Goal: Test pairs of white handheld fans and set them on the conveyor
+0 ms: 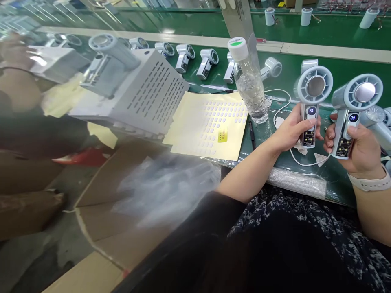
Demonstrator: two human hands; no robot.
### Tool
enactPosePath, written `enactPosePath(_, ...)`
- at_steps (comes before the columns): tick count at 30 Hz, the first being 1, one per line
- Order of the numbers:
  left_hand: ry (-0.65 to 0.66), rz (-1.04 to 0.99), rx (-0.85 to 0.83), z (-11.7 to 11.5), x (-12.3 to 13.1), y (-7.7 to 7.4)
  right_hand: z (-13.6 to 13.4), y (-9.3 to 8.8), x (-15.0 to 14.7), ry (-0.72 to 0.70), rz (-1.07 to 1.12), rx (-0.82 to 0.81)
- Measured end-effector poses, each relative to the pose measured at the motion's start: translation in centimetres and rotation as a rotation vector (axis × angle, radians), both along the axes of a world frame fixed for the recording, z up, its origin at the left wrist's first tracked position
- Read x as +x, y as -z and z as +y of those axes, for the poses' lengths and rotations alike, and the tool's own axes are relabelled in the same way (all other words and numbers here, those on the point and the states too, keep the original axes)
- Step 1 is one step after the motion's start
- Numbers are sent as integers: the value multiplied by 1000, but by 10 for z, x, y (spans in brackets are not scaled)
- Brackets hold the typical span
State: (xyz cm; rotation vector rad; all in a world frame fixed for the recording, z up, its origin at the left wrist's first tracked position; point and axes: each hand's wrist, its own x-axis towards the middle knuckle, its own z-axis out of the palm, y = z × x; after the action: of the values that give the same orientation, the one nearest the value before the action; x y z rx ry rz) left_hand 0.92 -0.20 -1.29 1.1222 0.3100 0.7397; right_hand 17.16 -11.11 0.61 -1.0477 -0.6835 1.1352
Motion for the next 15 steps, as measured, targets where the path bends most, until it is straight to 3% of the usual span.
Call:
enactPosePath(4, -40, 33, -1, 3, 0, 3, 3, 2, 1, 6, -5, -38)
enactPosePath(8, 2, 51, 1, 3, 0, 4, 7, 9, 3, 12, -19, -71)
enactPosePath(15, 70, 26, 64, 7, 3, 14, 8, 24, 16, -110, -153, -56)
